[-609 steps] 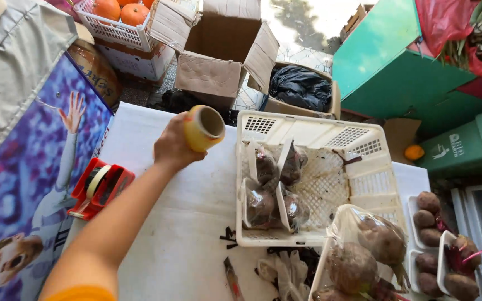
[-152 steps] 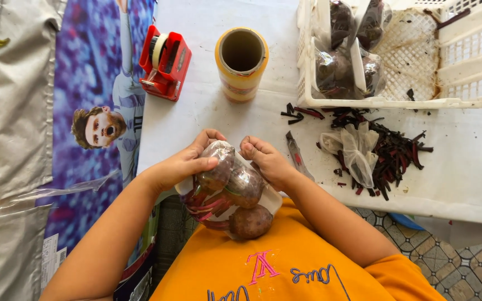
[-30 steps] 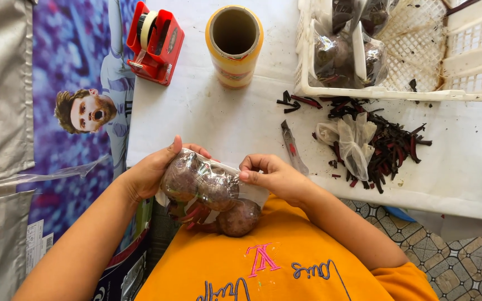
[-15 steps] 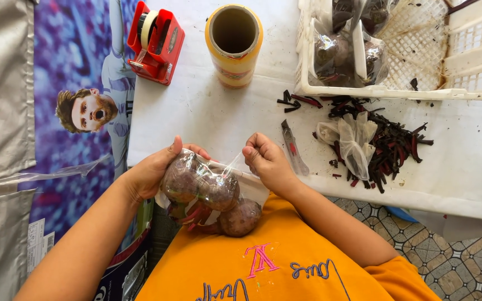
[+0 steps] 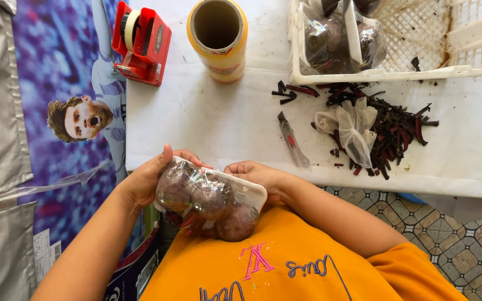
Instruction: A person packages fresh beets by placing them on a tray, wrapping them in plastic film, and securing the film with tape.
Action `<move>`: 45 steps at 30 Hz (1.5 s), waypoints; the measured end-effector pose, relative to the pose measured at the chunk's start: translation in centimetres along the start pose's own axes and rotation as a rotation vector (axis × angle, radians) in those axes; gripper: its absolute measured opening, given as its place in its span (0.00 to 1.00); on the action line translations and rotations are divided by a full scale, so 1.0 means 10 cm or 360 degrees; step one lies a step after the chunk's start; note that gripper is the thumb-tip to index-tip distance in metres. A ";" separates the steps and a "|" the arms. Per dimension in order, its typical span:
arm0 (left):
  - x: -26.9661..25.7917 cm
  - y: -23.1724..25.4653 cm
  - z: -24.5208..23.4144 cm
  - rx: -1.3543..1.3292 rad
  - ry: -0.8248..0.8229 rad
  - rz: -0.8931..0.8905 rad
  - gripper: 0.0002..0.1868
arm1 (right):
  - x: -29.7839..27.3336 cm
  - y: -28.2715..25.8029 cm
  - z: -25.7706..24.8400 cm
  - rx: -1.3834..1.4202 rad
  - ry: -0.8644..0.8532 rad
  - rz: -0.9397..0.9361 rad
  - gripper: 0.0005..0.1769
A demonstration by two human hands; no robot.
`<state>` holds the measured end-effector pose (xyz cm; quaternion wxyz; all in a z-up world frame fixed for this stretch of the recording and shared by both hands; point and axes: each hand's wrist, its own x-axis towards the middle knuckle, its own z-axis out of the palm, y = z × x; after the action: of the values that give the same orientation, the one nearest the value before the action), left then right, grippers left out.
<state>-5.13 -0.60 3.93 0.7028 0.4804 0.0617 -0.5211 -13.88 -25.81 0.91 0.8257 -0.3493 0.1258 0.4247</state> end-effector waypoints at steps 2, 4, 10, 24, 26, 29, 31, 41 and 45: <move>0.01 -0.03 -0.04 -0.0002 -0.0042 0.0012 0.41 | -0.06 -0.07 0.13 0.0100 -0.0058 -0.0048 0.10; -0.01 0.02 0.03 -0.0017 -0.0040 0.0013 0.40 | -0.14 -0.13 0.22 0.0145 -0.0053 -0.0064 0.10; 0.06 -0.02 -0.04 -0.0076 -0.0137 0.0031 0.40 | 0.01 0.34 0.03 0.0337 -0.0039 -0.0439 0.09; 0.05 0.20 0.12 0.0030 -0.0302 0.0070 0.40 | -0.23 -0.50 0.08 -0.0379 -0.0023 -0.0331 0.11; 0.07 0.21 0.12 0.0070 -0.0323 0.0069 0.40 | -0.23 -0.55 0.11 -0.0511 -0.0043 -0.0246 0.12; 0.09 0.23 0.13 0.0099 -0.0314 0.0058 0.40 | -0.23 -0.59 0.13 -0.0591 -0.0047 -0.0173 0.13; 0.11 0.26 0.15 0.0105 -0.0314 0.0052 0.40 | -0.20 -0.59 0.10 -0.0615 -0.0053 -0.0135 0.12; 0.17 0.42 0.27 0.0137 -0.0323 0.0002 0.41 | -0.11 -0.55 -0.03 -0.0640 0.0033 -0.0080 0.10; 0.20 0.38 0.20 0.0133 -0.0325 0.0003 0.41 | -0.05 -0.32 -0.10 -0.0511 0.0099 -0.0062 0.10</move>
<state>-2.04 -3.47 6.10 0.6853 0.4537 -0.0324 -0.5687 -11.52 -28.05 1.93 0.7630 -0.4921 0.0752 0.4123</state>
